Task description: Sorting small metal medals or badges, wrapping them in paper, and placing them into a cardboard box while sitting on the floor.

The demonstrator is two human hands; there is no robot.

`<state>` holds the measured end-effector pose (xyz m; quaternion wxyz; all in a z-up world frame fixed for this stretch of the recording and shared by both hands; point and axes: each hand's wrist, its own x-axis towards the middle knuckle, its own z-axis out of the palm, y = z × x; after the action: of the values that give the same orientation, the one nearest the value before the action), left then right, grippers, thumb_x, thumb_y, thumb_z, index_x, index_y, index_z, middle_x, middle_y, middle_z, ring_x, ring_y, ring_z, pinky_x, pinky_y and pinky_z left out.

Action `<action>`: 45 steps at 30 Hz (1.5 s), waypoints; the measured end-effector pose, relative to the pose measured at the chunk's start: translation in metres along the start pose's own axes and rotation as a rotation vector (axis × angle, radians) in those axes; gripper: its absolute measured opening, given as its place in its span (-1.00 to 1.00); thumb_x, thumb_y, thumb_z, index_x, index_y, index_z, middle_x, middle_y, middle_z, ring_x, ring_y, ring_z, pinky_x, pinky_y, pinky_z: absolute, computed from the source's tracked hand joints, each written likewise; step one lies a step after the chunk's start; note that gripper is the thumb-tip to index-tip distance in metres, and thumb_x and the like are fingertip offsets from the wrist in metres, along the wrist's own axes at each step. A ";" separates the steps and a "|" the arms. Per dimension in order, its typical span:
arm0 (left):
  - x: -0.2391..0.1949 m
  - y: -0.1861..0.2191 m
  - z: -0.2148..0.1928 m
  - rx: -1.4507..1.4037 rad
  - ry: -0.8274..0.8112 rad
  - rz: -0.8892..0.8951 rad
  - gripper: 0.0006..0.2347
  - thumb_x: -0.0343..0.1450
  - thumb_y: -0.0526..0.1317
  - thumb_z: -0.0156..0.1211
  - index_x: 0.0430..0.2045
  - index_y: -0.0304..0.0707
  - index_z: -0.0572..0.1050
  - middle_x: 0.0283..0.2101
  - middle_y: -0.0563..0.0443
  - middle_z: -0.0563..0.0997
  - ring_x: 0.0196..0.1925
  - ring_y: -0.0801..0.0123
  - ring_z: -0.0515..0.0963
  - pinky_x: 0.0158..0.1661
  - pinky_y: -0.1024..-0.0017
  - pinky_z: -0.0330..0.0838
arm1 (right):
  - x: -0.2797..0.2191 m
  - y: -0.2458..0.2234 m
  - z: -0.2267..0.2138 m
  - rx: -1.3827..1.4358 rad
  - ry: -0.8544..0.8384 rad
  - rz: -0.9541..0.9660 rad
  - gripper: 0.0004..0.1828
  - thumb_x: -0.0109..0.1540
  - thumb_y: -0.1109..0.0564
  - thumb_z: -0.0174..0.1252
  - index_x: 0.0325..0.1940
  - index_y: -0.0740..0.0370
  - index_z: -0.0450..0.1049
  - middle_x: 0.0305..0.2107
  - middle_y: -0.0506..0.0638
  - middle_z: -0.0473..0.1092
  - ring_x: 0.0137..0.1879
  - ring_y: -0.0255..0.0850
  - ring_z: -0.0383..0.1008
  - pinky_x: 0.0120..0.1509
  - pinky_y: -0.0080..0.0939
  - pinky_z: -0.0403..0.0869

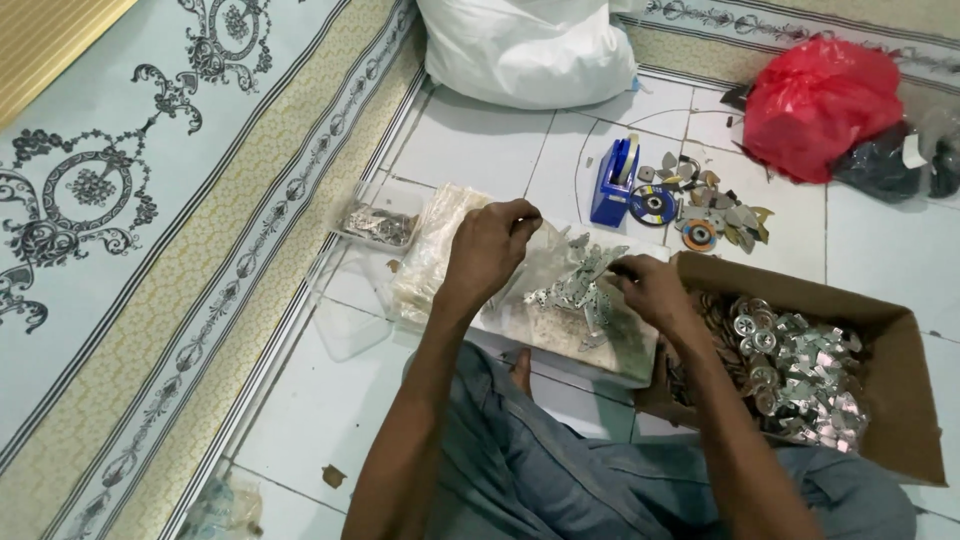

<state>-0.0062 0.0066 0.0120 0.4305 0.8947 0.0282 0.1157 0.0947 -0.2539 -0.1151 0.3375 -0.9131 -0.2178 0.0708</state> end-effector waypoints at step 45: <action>0.019 -0.001 0.026 -0.113 0.109 -0.109 -0.87 0.43 -0.18 0.19 -0.28 -0.09 0.67 -0.55 -0.06 0.65 -0.37 0.00 0.70 -0.25 0.12 0.52 | 0.016 0.038 0.022 0.378 0.023 0.081 -0.72 0.21 0.09 0.34 0.02 0.05 0.66 -0.13 0.18 0.58 0.08 0.12 0.58 0.15 0.08 0.52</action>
<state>0.0184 -0.0094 -0.0008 0.4836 0.8586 0.0938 0.1418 0.1166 -0.2596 -0.1563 0.5024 -0.8421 -0.1599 0.1135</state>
